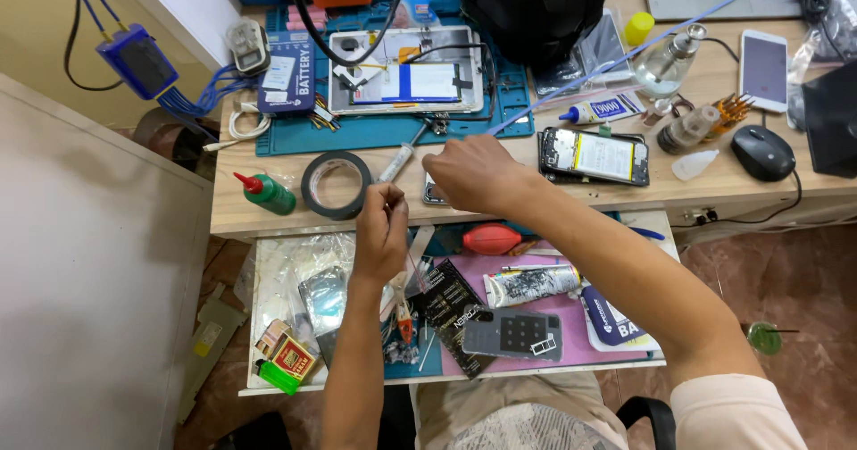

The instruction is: The person works on a disassembled smartphone at a cluttered workbench, using a screwdriver to remove and reinsert screws. They handle the phone's internal components and battery, occasionally picking up and setting down small parts and tools.

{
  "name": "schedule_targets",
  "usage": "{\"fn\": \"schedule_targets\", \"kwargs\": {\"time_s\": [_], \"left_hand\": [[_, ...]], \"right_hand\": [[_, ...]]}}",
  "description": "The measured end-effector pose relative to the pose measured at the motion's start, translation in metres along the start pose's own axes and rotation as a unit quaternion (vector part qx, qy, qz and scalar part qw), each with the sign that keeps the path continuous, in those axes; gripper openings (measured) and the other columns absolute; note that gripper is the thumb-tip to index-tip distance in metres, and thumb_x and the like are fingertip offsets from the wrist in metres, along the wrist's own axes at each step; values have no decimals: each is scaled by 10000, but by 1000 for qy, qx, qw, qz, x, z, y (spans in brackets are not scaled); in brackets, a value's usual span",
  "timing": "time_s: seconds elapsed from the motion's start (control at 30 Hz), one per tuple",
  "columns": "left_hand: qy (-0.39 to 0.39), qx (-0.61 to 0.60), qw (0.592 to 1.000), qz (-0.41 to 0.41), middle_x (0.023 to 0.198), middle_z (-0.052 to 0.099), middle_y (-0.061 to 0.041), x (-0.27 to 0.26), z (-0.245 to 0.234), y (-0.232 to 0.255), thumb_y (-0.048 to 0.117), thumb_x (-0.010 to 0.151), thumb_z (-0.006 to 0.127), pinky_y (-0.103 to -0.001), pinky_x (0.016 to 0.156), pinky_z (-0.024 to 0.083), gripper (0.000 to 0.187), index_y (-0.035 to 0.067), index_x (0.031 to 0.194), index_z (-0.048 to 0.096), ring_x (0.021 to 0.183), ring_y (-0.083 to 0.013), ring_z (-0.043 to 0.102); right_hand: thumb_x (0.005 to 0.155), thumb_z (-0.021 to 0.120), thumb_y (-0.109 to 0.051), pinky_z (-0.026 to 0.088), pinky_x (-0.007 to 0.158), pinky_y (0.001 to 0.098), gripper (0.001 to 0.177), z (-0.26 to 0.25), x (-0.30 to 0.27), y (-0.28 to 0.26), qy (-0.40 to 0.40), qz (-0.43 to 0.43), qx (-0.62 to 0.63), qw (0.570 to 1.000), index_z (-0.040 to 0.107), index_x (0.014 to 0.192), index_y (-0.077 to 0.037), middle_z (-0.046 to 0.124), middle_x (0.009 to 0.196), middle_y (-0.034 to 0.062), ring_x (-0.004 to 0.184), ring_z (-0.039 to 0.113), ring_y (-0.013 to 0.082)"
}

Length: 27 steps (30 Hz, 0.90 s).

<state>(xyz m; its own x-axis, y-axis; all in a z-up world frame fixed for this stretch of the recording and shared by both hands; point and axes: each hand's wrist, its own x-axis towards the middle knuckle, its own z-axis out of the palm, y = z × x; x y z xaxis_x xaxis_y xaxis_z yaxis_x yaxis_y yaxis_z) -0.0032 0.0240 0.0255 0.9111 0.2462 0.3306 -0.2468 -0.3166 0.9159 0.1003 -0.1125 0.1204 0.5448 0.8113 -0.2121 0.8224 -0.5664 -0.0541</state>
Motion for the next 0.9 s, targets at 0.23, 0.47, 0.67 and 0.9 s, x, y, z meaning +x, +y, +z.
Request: {"fn": "schedule_targets", "kwargs": {"time_s": [0.23,0.47,0.67,0.9], "left_hand": [[6,-71,997,-42,777,585,-90,-6,10,-10,74,872,542,-275,612,423,85,49,944,504,722,-169,552],[24,-191,975,-110,797,633,-59,-5,11,-8,41,784,671,-208,605,400,219,61,930,509,724,-94,553],[75,-323,933,-138,804,596,-46,-2,15,-17,12,773,680,-184,605,427,245,58,926,494,707,-77,544],[75,-495,849,-168,825,591,-87,2,27,-24,-72,783,630,-222,628,545,320,41,1046,488,771,-231,669]], "right_hand": [[828,598,-196,529,560,444,302,-9,1,1,-33,-11,8,999,593,1075,-24,641,731,168,659,649,351],[822,612,-223,527,588,413,218,-17,-7,3,-33,2,30,999,628,975,-70,661,767,118,688,655,308],[792,631,-109,521,603,420,94,-16,-34,11,128,-11,172,977,659,879,-85,676,742,105,679,656,317],[747,683,-21,537,640,353,127,-7,-56,12,294,-80,371,877,668,863,-70,694,746,107,722,681,279]]}}
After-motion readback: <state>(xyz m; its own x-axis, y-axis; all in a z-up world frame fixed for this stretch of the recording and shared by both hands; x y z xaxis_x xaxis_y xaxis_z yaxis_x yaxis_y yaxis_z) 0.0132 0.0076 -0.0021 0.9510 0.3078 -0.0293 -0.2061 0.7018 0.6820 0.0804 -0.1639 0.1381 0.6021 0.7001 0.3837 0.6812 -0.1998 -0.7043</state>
